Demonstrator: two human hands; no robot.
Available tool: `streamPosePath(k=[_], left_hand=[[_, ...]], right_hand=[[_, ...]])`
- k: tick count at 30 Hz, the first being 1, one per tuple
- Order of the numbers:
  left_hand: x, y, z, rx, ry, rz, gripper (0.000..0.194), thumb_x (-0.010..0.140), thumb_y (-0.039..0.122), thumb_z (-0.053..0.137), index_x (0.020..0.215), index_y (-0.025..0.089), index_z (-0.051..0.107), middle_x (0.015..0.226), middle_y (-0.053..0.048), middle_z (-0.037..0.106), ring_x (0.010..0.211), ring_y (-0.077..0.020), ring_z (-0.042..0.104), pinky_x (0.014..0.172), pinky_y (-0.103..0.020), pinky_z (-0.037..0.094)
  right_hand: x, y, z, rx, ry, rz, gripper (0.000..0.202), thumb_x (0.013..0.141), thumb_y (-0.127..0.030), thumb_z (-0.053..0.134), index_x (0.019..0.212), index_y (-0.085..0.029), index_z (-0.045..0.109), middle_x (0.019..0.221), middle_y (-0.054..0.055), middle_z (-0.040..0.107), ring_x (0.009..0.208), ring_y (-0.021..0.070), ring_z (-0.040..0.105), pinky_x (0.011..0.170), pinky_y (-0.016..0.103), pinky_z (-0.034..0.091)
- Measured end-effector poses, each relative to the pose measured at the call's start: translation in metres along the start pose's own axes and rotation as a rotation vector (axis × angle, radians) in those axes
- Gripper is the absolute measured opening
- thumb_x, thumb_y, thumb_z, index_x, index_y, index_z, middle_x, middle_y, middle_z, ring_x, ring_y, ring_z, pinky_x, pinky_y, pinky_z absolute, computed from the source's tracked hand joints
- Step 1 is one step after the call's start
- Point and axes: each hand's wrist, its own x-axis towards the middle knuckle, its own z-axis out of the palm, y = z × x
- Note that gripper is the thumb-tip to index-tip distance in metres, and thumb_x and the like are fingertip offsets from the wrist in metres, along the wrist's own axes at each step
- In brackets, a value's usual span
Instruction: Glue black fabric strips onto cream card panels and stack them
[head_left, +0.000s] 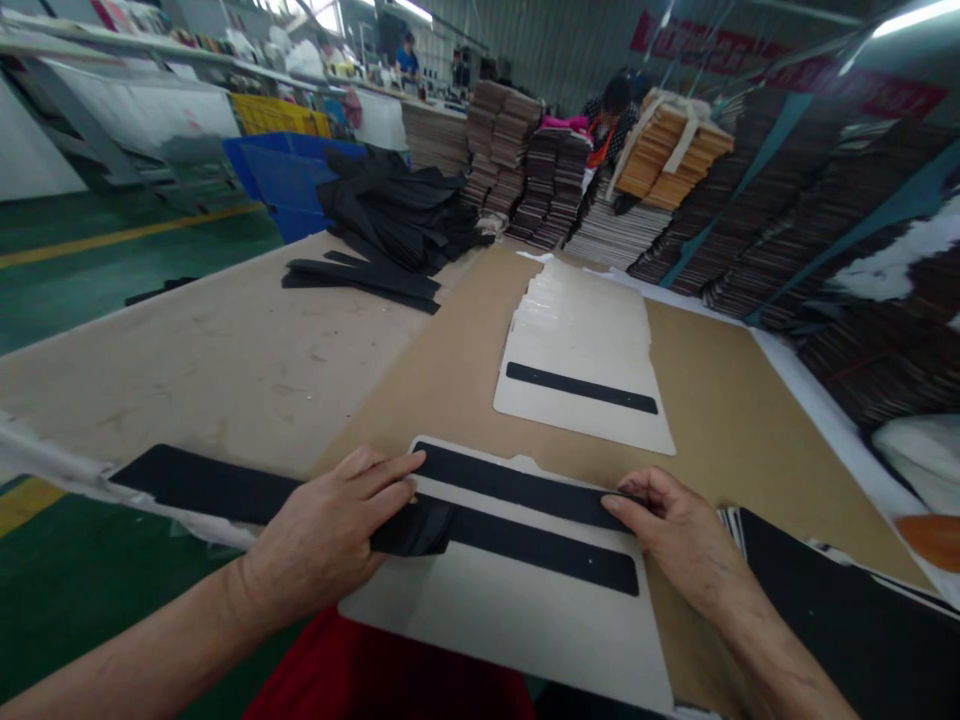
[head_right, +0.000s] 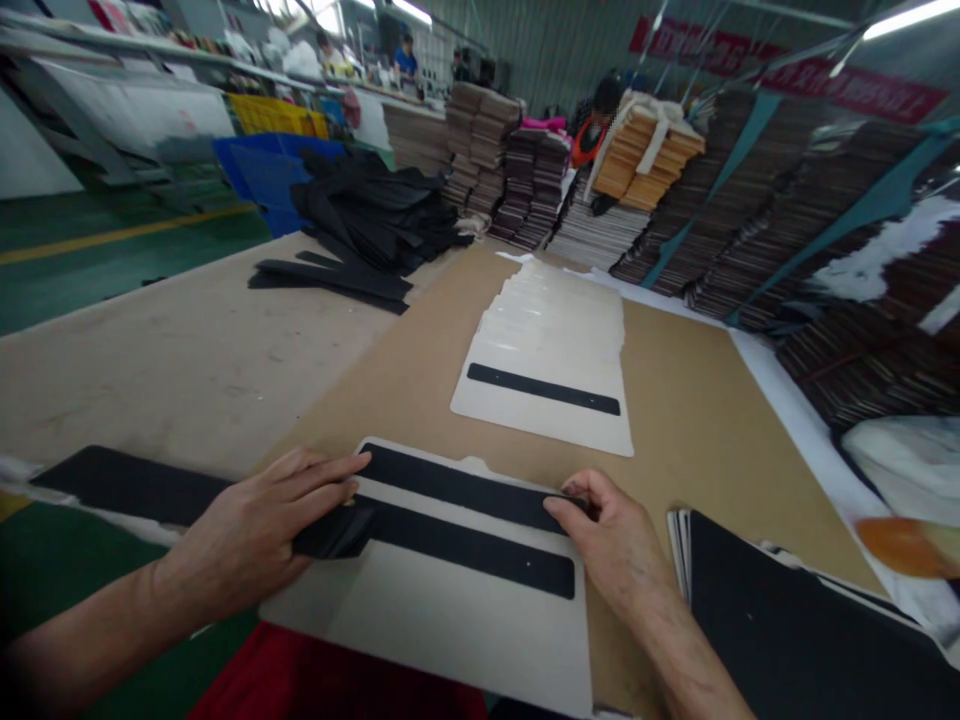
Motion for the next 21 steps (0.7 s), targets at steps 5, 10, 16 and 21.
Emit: streamPosePath(k=[5,10,16,21], left_hand=[[0.000,0.000,0.000,0.007,0.015,0.001,0.035,0.077,0.004,0.049,0.104,0.017,0.066,0.139,-0.005,0.058,0.112,-0.0250,0.054,0.099,-0.042,0.049],[0.000,0.000,-0.001,0.021,0.013,0.007,0.033,0.077,0.004,0.050,0.102,0.019,0.067,0.136,-0.005,0.060,0.110,-0.0248,0.057,0.098,-0.041,0.051],[-0.001,-0.004,0.003,0.023,0.011,0.006,0.035,0.079,0.008,0.048,0.105,0.020,0.067,0.139,-0.004,0.058,0.112,-0.0260,0.056,0.098,-0.044,0.051],[-0.003,-0.008,0.005,0.029,0.021,0.013,0.036,0.079,0.008,0.050,0.108,0.022,0.065,0.140,-0.001,0.057,0.112,-0.0251,0.056,0.098,-0.043,0.051]], right_hand=[[0.000,-0.002,0.001,0.005,0.040,-0.001,0.027,0.079,-0.049,0.063,0.085,-0.023,0.059,0.076,-0.001,0.063,0.063,0.0137,0.050,0.058,0.027,0.040],[-0.002,0.006,0.004,0.005,0.000,0.030,0.025,0.082,-0.048,0.058,0.086,-0.023,0.056,0.072,-0.003,0.058,0.064,0.0143,0.053,0.061,0.027,0.042],[-0.009,0.006,0.005,-0.127,0.118,0.060,0.026,0.081,-0.050,0.061,0.086,-0.024,0.058,0.072,-0.003,0.058,0.067,0.0164,0.057,0.065,0.029,0.041],[-0.011,0.002,0.006,-0.165,0.130,0.093,0.024,0.083,-0.049,0.058,0.086,-0.025,0.058,0.074,-0.002,0.062,0.069,0.0173,0.059,0.067,0.030,0.040]])
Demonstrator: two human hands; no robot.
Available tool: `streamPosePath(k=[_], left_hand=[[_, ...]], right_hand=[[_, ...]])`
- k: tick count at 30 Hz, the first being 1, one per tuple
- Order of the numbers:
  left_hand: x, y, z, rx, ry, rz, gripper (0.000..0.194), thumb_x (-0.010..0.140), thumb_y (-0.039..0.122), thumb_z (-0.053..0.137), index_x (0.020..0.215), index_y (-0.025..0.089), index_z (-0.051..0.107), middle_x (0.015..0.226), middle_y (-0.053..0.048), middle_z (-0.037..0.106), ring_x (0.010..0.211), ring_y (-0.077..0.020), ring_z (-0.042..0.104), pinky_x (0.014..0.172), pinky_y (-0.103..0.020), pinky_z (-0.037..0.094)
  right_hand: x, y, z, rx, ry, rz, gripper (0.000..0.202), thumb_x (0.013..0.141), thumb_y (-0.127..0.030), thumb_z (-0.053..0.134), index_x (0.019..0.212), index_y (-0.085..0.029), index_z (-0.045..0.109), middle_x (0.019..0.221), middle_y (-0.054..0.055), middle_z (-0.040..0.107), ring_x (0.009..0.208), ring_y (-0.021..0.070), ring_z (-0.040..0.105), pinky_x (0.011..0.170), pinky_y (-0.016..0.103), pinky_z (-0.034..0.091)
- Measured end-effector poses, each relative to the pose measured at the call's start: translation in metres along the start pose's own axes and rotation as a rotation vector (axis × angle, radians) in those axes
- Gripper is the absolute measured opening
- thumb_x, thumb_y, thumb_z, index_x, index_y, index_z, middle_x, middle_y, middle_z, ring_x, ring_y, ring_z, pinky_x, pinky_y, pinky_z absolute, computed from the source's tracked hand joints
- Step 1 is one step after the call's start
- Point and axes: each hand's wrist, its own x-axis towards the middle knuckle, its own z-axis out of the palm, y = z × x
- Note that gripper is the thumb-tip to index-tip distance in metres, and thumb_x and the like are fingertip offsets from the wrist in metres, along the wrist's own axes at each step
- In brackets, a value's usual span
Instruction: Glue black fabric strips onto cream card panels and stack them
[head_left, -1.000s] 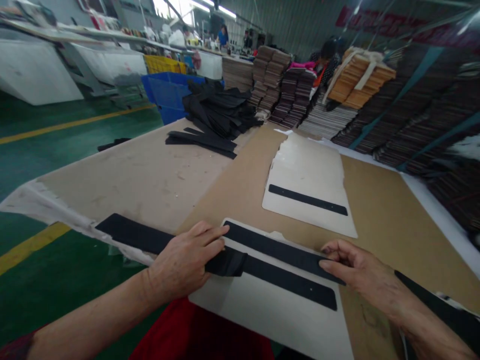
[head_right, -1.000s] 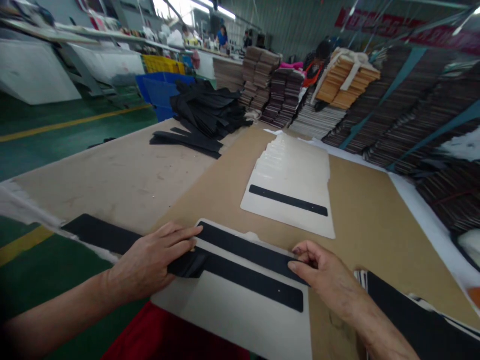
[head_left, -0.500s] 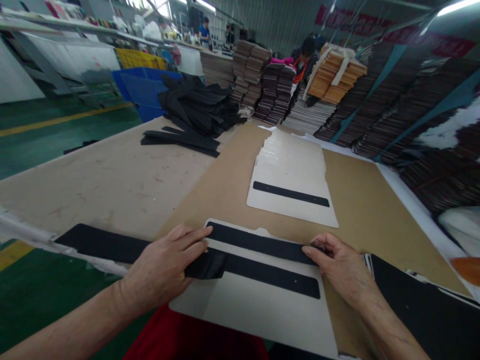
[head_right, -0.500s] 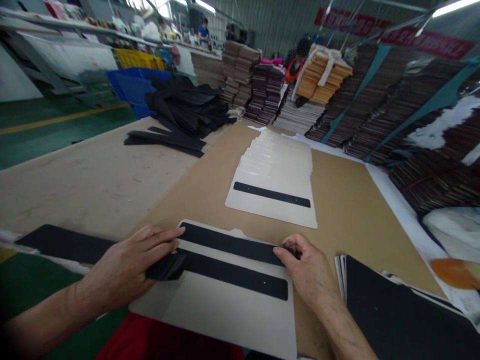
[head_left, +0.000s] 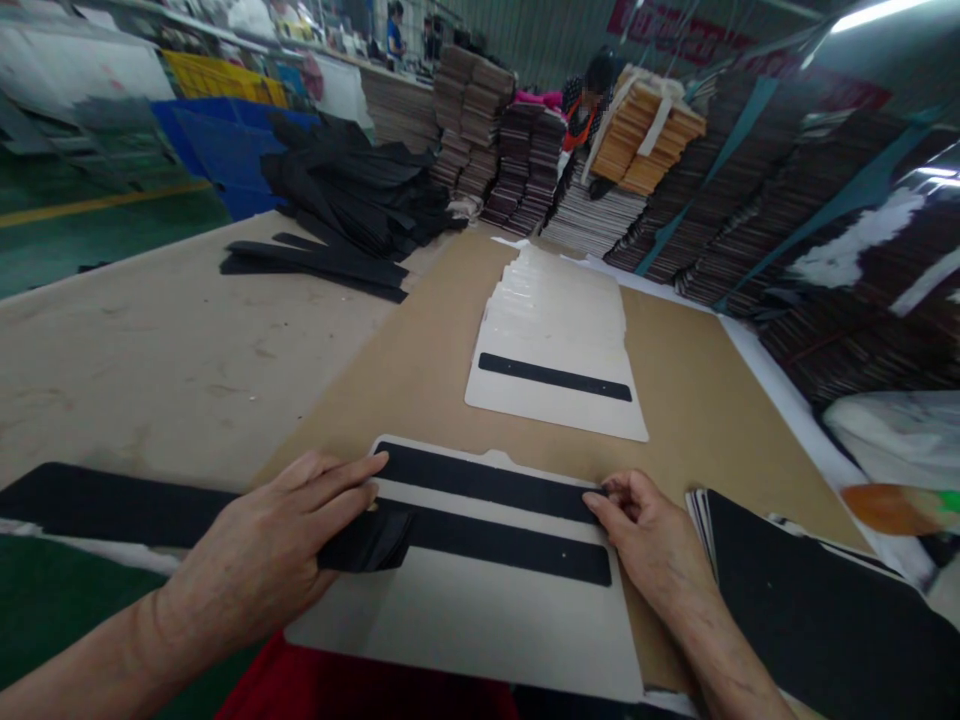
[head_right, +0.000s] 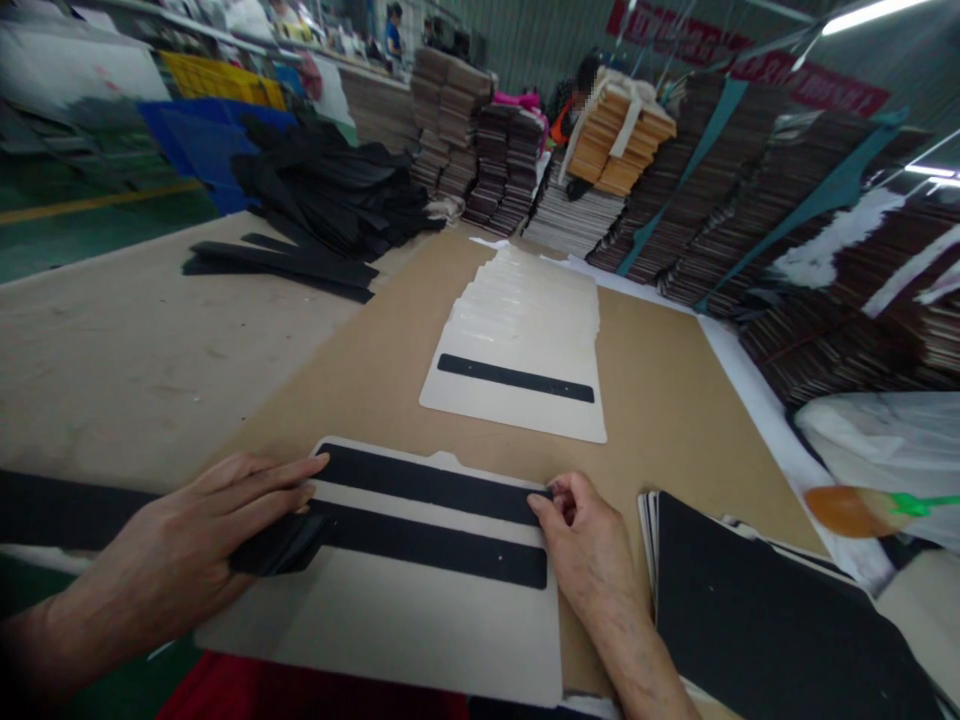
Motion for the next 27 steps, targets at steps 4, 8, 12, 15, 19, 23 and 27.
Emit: streamPosePath(k=[4,8,12,15,19,23,27], left_hand=[[-0.001,-0.002,0.001,-0.003,-0.026,-0.013,0.039,0.078,0.010,0.051,0.112,0.025,0.064,0.141,0.002,0.057,0.114,-0.0253,0.057,0.099,-0.043,0.051],[-0.001,-0.003,0.001,0.003,-0.039,-0.015,0.035,0.082,0.014,0.051,0.111,0.026,0.065,0.142,0.002,0.056,0.115,-0.0259,0.057,0.098,-0.044,0.051],[0.000,-0.003,0.001,0.017,-0.022,0.008,0.035,0.080,0.011,0.052,0.110,0.024,0.065,0.140,0.000,0.057,0.114,-0.0252,0.057,0.098,-0.043,0.051],[0.000,-0.002,0.001,0.012,-0.011,0.008,0.035,0.081,0.011,0.052,0.110,0.024,0.066,0.140,0.000,0.058,0.112,-0.0246,0.057,0.098,-0.041,0.049],[0.002,0.002,-0.001,0.049,-0.051,-0.020,0.036,0.086,0.013,0.051,0.117,0.022,0.065,0.139,-0.002,0.058,0.113,-0.0237,0.055,0.102,-0.039,0.045],[0.012,0.013,-0.012,0.141,-0.191,0.023,0.055,0.084,0.012,0.052,0.139,0.020,0.053,0.143,-0.004,0.054,0.119,-0.0238,0.052,0.104,-0.039,0.042],[0.032,0.033,-0.026,0.260,-0.404,0.035,0.067,0.082,0.009,0.053,0.146,0.026,0.045,0.135,-0.010,0.058,0.119,-0.0292,0.053,0.095,-0.042,0.047]], right_hand=[[0.000,-0.003,0.000,-0.033,-0.003,0.002,0.022,0.084,-0.046,0.058,0.085,-0.025,0.058,0.074,-0.002,0.062,0.069,0.0174,0.058,0.067,0.030,0.040],[0.001,-0.006,-0.001,-0.056,-0.011,-0.015,0.019,0.086,-0.043,0.057,0.083,-0.024,0.057,0.074,-0.001,0.062,0.068,0.0167,0.057,0.066,0.029,0.039],[0.002,-0.005,-0.003,-0.109,-0.005,-0.050,0.017,0.087,-0.040,0.058,0.081,-0.023,0.055,0.074,-0.001,0.062,0.067,0.0159,0.056,0.064,0.028,0.038],[0.002,-0.003,0.000,-0.178,0.029,-0.117,0.018,0.089,-0.038,0.059,0.081,-0.022,0.055,0.076,0.000,0.062,0.069,0.0163,0.057,0.065,0.029,0.040],[-0.003,-0.003,0.006,-0.367,0.070,-0.316,0.011,0.093,-0.020,0.053,0.087,-0.018,0.061,0.089,0.005,0.066,0.079,0.0180,0.063,0.073,0.030,0.045],[-0.014,-0.013,0.013,-0.796,0.019,-0.476,0.057,0.083,0.004,0.041,0.131,-0.022,0.057,0.098,0.008,0.066,0.067,0.0177,0.066,0.056,0.028,0.044],[-0.023,-0.033,0.023,-1.087,0.030,-0.674,0.094,0.078,0.007,0.041,0.157,-0.037,0.016,0.079,0.005,0.064,0.054,0.0179,0.063,0.045,0.025,0.041]])
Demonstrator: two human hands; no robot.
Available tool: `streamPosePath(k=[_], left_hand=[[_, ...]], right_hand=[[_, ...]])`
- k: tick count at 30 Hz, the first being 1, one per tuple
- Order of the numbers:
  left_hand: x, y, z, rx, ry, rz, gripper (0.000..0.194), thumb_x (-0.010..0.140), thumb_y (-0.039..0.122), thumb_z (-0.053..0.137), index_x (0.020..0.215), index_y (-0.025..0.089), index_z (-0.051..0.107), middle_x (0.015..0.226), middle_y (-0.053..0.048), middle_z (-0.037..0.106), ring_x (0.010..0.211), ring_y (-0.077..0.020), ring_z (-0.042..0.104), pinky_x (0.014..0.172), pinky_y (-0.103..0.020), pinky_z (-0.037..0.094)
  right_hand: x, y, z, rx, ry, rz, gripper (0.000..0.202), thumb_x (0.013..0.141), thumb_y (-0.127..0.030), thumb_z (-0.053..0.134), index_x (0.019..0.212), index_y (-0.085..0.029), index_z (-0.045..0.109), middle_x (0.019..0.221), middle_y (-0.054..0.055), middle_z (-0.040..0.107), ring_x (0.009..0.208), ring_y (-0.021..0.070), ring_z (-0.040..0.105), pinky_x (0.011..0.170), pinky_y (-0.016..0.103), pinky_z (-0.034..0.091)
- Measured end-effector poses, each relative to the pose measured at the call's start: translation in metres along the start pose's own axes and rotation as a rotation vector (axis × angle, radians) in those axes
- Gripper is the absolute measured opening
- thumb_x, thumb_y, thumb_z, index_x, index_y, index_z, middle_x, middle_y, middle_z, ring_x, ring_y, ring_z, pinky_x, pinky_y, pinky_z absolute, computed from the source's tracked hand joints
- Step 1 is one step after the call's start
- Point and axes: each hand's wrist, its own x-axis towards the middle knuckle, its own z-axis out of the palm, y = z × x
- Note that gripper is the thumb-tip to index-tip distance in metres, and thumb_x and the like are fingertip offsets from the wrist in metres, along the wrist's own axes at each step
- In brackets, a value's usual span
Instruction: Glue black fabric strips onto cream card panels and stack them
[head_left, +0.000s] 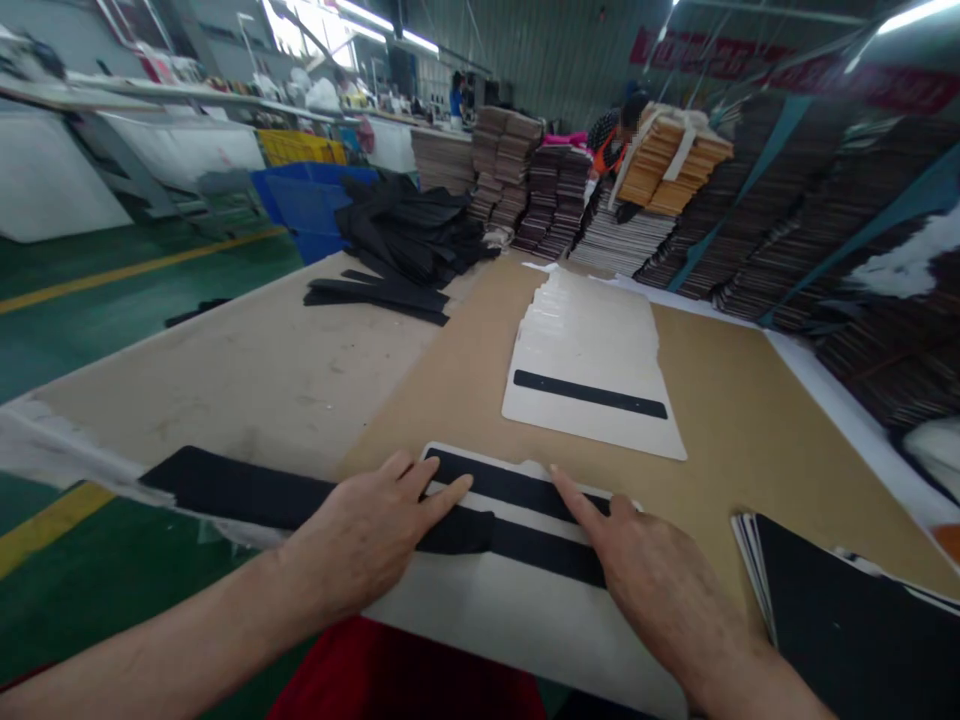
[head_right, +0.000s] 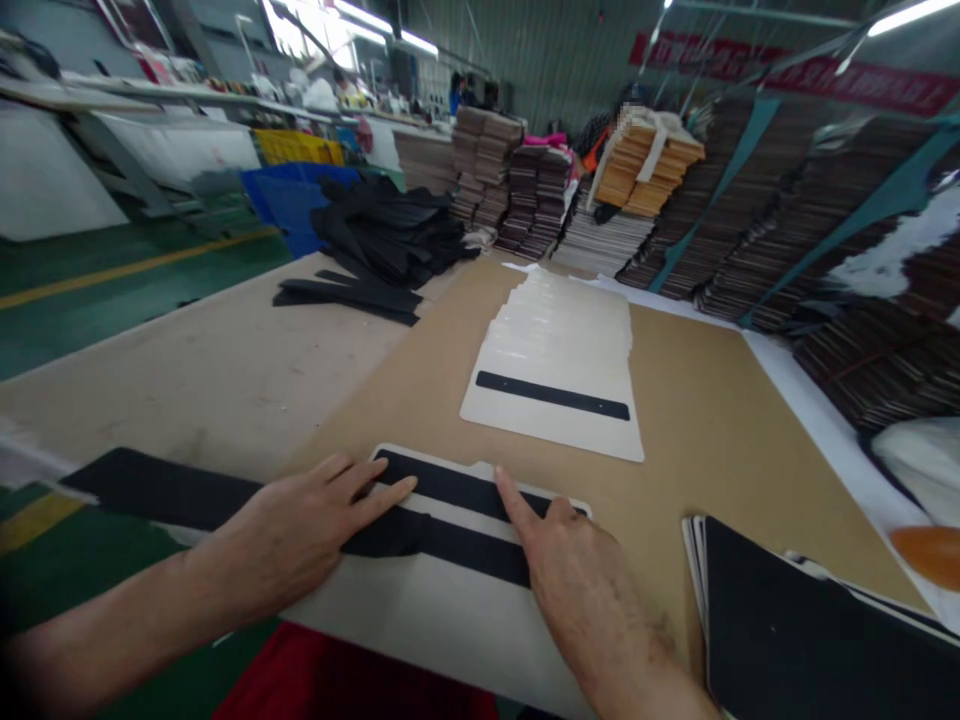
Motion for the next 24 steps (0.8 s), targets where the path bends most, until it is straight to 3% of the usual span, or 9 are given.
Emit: streamPosePath(k=[2,5,8,14,19,24], left_hand=[[0.006,0.007,-0.009,0.026,-0.068,-0.060,0.072,0.082,0.007,0.053,0.149,0.031,0.040,0.124,-0.012,0.061,0.111,-0.0302,0.056,0.087,-0.041,0.051],[0.012,0.012,-0.015,0.025,-0.107,-0.081,0.072,0.084,0.006,0.050,0.149,0.034,0.038,0.116,-0.013,0.061,0.105,-0.0308,0.057,0.082,-0.041,0.053],[0.013,0.012,-0.014,0.012,-0.123,-0.100,0.070,0.084,0.005,0.048,0.149,0.031,0.040,0.118,-0.013,0.058,0.110,-0.0325,0.055,0.084,-0.043,0.054],[0.010,0.007,-0.007,-0.017,-0.136,-0.115,0.072,0.081,0.002,0.044,0.149,0.026,0.040,0.127,-0.013,0.054,0.118,-0.0310,0.051,0.094,-0.044,0.053],[0.007,0.007,-0.001,-0.002,-0.085,-0.115,0.070,0.081,0.003,0.045,0.148,0.026,0.043,0.129,-0.013,0.054,0.118,-0.0304,0.050,0.097,-0.043,0.050],[0.007,0.008,0.000,0.002,-0.030,-0.118,0.068,0.083,0.003,0.045,0.146,0.027,0.045,0.123,-0.013,0.056,0.112,-0.0288,0.052,0.095,-0.041,0.050]], right_hand=[[0.005,-0.009,-0.006,-0.060,-0.009,-0.064,0.094,0.080,0.005,0.042,0.157,-0.039,0.010,0.073,0.005,0.063,0.051,0.0178,0.062,0.045,0.025,0.043],[0.011,-0.016,-0.010,-0.071,-0.072,-0.095,0.089,0.082,0.004,0.042,0.155,-0.043,0.019,0.072,0.006,0.062,0.054,0.0187,0.064,0.047,0.026,0.048],[0.006,-0.013,-0.007,-0.025,-0.057,-0.052,0.088,0.081,0.006,0.041,0.153,-0.043,0.028,0.079,0.008,0.064,0.060,0.0198,0.066,0.050,0.028,0.053],[-0.023,0.004,0.019,0.055,0.052,0.075,0.074,0.076,0.009,0.039,0.143,-0.020,0.052,0.104,0.016,0.064,0.076,0.0240,0.067,0.058,0.033,0.059],[-0.045,0.018,0.044,0.110,0.108,0.126,0.071,0.073,0.010,0.038,0.139,-0.012,0.055,0.117,0.015,0.063,0.100,0.0288,0.063,0.081,0.039,0.060],[-0.050,0.044,0.038,0.201,0.052,0.211,0.047,0.083,0.005,0.038,0.117,-0.008,0.066,0.106,0.015,0.066,0.091,0.0230,0.065,0.083,0.035,0.057]])
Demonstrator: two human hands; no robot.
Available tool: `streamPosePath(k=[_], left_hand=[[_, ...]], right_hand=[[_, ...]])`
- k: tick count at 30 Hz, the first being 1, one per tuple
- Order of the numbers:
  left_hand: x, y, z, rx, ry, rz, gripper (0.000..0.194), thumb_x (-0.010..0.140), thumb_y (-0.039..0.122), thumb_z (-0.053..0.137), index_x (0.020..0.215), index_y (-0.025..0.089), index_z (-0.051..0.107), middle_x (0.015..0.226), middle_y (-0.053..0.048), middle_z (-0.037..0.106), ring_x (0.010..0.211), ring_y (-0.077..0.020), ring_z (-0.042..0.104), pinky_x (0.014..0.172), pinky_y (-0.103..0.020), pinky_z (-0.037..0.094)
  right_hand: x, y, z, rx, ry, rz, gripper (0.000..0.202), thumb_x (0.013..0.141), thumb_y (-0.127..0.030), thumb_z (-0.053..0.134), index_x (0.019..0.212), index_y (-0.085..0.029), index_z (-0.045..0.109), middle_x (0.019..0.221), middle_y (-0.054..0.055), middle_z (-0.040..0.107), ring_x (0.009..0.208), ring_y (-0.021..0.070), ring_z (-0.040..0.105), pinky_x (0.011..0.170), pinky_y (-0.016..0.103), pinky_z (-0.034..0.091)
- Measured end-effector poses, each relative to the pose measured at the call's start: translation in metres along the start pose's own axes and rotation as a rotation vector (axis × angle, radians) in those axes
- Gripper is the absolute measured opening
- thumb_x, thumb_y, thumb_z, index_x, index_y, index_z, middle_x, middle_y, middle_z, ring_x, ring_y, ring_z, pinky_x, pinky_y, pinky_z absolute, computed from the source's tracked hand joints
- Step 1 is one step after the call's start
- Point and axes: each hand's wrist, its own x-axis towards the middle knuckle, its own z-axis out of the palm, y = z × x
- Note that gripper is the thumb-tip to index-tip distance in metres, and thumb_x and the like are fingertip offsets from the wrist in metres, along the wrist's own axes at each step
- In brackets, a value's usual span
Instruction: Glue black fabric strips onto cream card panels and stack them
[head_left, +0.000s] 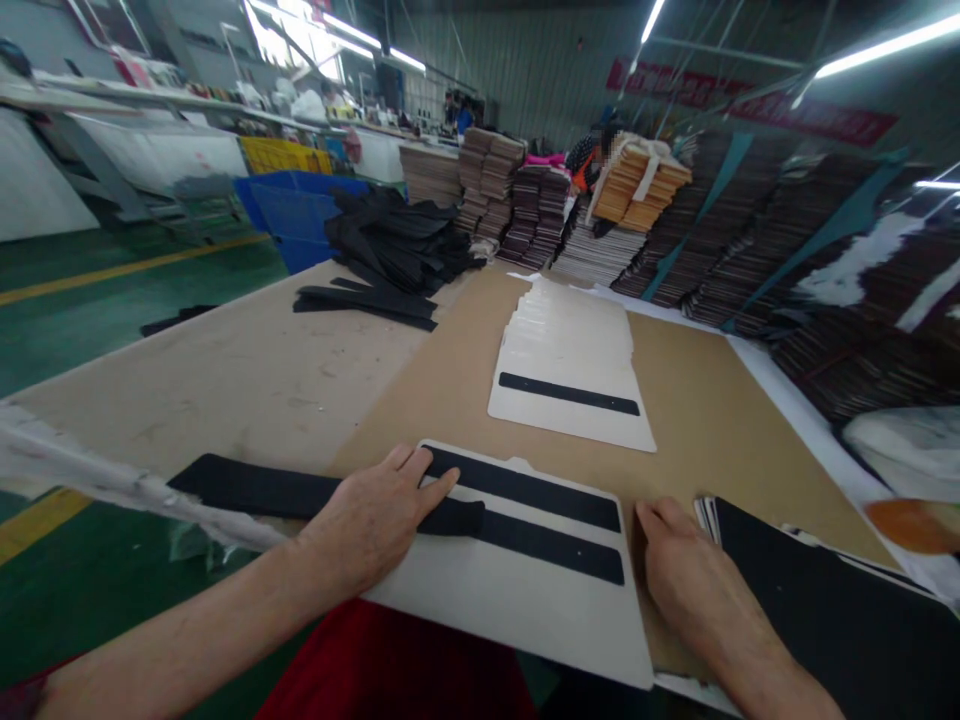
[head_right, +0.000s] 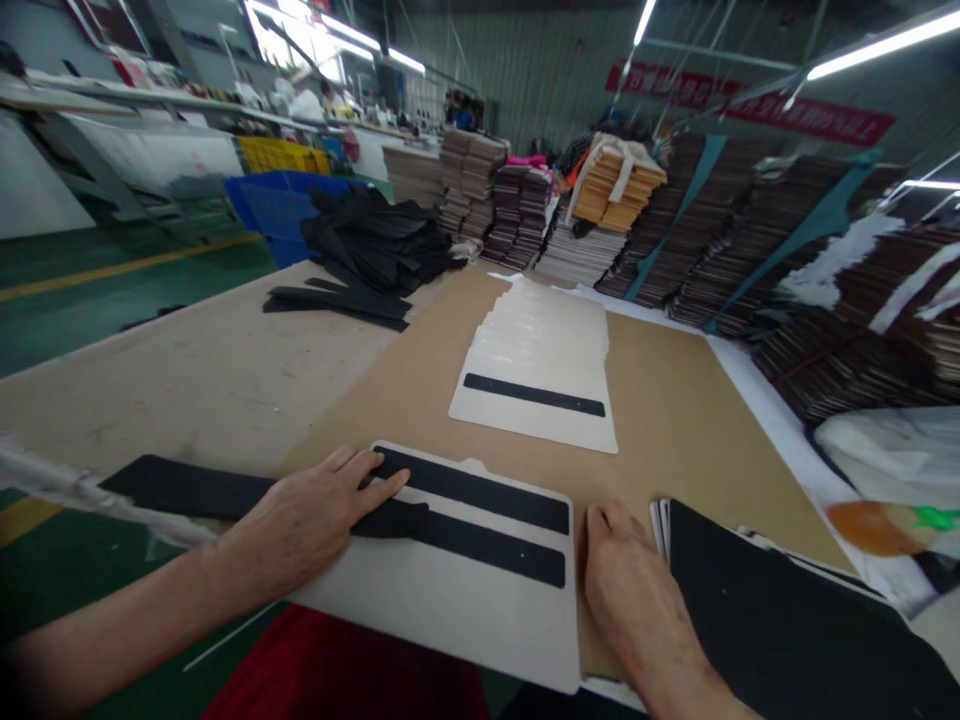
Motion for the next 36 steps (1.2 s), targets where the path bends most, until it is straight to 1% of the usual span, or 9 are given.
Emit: streamPosePath(k=[3,6,10,13,23,27,30,33,36], left_hand=[[0.000,0.001,0.001,-0.006,0.011,-0.001,0.066,0.084,0.005,0.046,0.146,0.027,0.044,0.124,-0.013,0.055,0.113,-0.0288,0.051,0.094,-0.041,0.050],[0.000,0.002,0.002,-0.012,0.030,-0.002,0.063,0.086,0.007,0.046,0.146,0.027,0.044,0.123,-0.013,0.054,0.112,-0.0277,0.051,0.094,-0.041,0.051],[0.000,0.002,0.003,-0.017,0.034,-0.006,0.060,0.088,0.010,0.046,0.145,0.027,0.044,0.122,-0.013,0.053,0.112,-0.0279,0.050,0.092,-0.041,0.052],[0.000,0.002,0.003,-0.022,0.025,-0.013,0.060,0.088,0.011,0.045,0.145,0.028,0.044,0.124,-0.012,0.052,0.112,-0.0265,0.050,0.093,-0.041,0.051],[0.000,0.002,0.008,-0.038,0.069,-0.016,0.060,0.087,0.010,0.044,0.145,0.027,0.044,0.121,-0.012,0.051,0.112,-0.0268,0.048,0.095,-0.040,0.051],[0.000,0.002,0.003,-0.056,0.037,-0.035,0.061,0.086,0.009,0.043,0.145,0.028,0.044,0.121,-0.011,0.051,0.110,-0.0255,0.048,0.093,-0.038,0.051],[-0.001,0.003,0.002,-0.055,0.041,-0.028,0.062,0.086,0.009,0.044,0.145,0.027,0.044,0.121,-0.011,0.051,0.110,-0.0258,0.048,0.094,-0.039,0.051],[-0.002,0.004,0.004,-0.049,0.052,-0.019,0.063,0.085,0.009,0.045,0.145,0.027,0.043,0.121,-0.011,0.051,0.111,-0.0262,0.048,0.095,-0.039,0.050],[-0.001,0.004,0.005,-0.040,0.051,-0.025,0.064,0.084,0.008,0.045,0.146,0.027,0.043,0.123,-0.012,0.051,0.112,-0.0258,0.047,0.096,-0.039,0.049]], right_hand=[[0.012,-0.013,-0.018,0.031,0.132,0.011,0.038,0.092,-0.010,0.042,0.125,-0.011,0.062,0.113,0.014,0.065,0.097,0.0253,0.064,0.084,0.038,0.055],[0.031,-0.057,-0.032,0.172,0.240,-0.163,0.042,0.099,-0.034,0.044,0.134,-0.015,0.056,0.124,0.014,0.060,0.110,0.0280,0.057,0.094,0.042,0.051],[0.054,-0.113,-0.035,0.317,0.155,-0.303,0.048,0.099,-0.043,0.044,0.141,-0.021,0.052,0.120,0.012,0.058,0.105,0.0271,0.053,0.093,0.044,0.049],[0.061,-0.124,-0.029,0.331,0.135,-0.291,0.047,0.100,-0.044,0.042,0.139,-0.021,0.054,0.114,0.012,0.059,0.101,0.0269,0.051,0.091,0.045,0.048],[0.054,-0.104,-0.019,0.271,0.225,-0.350,0.044,0.102,-0.034,0.036,0.129,-0.008,0.059,0.116,0.015,0.060,0.103,0.0269,0.049,0.093,0.043,0.045],[0.047,-0.098,-0.011,0.208,0.216,-0.304,0.044,0.101,-0.038,0.040,0.130,-0.011,0.058,0.114,0.014,0.062,0.102,0.0271,0.051,0.091,0.042,0.045],[0.036,-0.075,-0.008,0.101,0.200,-0.200,0.039,0.099,-0.041,0.045,0.116,-0.012,0.064,0.105,0.014,0.063,0.099,0.0279,0.055,0.086,0.041,0.045],[0.025,-0.037,-0.009,-0.057,0.219,0.024,0.034,0.098,-0.042,0.046,0.087,-0.014,0.064,0.088,0.014,0.065,0.088,0.0291,0.059,0.076,0.041,0.045],[0.026,-0.019,-0.014,0.012,0.244,0.166,0.034,0.100,-0.038,0.040,0.083,-0.018,0.061,0.070,0.008,0.064,0.066,0.0236,0.062,0.065,0.037,0.044]])
